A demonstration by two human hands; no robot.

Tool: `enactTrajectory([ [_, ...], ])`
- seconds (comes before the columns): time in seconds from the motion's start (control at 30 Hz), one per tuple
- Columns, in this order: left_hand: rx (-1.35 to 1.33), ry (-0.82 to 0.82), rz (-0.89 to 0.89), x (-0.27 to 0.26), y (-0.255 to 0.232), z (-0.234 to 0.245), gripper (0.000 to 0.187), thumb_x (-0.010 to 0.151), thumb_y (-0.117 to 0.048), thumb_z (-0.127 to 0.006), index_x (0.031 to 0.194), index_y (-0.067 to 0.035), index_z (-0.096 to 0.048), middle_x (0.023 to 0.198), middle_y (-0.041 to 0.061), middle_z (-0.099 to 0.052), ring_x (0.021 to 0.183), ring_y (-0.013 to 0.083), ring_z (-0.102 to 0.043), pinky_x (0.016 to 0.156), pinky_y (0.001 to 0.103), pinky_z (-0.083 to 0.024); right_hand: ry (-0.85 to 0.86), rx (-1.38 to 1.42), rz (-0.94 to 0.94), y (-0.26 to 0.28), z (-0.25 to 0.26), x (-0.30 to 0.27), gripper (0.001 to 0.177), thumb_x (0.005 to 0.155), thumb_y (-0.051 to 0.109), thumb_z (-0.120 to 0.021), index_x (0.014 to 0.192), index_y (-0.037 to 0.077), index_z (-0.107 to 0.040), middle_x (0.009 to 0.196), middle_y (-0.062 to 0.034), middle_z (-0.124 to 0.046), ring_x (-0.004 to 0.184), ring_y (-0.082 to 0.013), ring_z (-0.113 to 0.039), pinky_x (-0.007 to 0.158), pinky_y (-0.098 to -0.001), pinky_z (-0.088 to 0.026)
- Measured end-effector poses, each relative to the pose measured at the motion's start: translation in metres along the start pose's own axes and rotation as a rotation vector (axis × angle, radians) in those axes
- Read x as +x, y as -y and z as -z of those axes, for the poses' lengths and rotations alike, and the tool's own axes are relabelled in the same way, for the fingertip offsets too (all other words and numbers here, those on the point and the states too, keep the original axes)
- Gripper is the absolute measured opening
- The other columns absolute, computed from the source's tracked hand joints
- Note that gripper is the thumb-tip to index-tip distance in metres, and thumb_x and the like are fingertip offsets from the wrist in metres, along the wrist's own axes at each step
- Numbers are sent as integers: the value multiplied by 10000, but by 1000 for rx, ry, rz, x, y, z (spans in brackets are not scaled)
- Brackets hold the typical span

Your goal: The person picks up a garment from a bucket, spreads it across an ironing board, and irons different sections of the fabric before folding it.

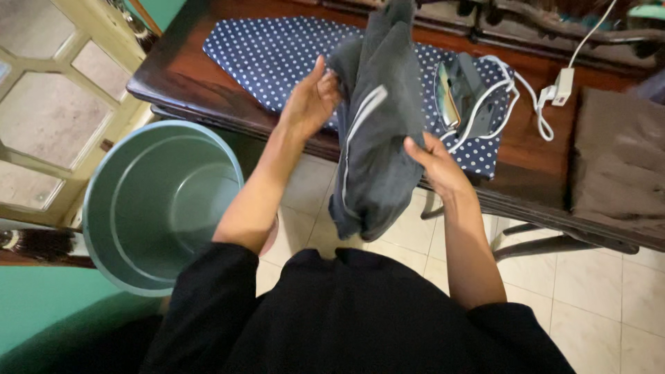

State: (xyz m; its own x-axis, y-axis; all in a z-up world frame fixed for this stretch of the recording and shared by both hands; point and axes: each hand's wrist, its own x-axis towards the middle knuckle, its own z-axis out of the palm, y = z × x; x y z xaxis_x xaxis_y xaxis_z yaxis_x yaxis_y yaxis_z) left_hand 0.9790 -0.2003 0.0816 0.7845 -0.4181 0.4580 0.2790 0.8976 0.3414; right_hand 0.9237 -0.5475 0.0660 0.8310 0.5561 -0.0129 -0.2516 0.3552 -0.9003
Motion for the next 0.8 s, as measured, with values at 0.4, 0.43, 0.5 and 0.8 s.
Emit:
enactTrajectory([
  [0.4, 553, -577, -153, 1, 15, -37, 216, 1043, -258, -632, 1160, -82, -674, 1137, 40, -712, 1102, 197, -651, 1034, 388, -497, -277, -316, 126, 33, -13, 61, 93, 973, 165, -745, 1053, 140, -703, 811, 94, -589, 639, -18, -479, 525, -199, -386],
  [0.43, 581, -594, -218, -1, 4, -36, 212, 1042, -255, -599, 1151, -86, -665, 1136, 35, -718, 1098, 190, -658, 1036, 385, -504, -487, -200, 217, 41, -11, 62, 83, 980, 180, -745, 1046, 179, -694, 777, 111, -551, 634, -3, -500, 500, -196, -409],
  [0.5, 685, -562, -359, -6, -26, -39, 202, 1075, -250, -575, 1169, -88, -650, 1144, 32, -712, 1098, 177, -651, 1048, 383, -508, -457, -71, 391, 68, 4, 59, 60, 1045, 182, -733, 1042, 156, -679, 859, 79, -604, 680, -32, -526, 533, -224, -465],
  [0.8, 1144, -733, -1023, 7, -212, -28, 352, 1088, -353, -654, 1309, -91, -579, 975, 41, -636, 736, 117, -539, 619, 245, -450, -684, -253, 966, 140, 56, 80, 188, 1182, 194, -667, 1173, 13, -617, 1001, -58, -607, 820, -141, -555, 687, -276, -469],
])
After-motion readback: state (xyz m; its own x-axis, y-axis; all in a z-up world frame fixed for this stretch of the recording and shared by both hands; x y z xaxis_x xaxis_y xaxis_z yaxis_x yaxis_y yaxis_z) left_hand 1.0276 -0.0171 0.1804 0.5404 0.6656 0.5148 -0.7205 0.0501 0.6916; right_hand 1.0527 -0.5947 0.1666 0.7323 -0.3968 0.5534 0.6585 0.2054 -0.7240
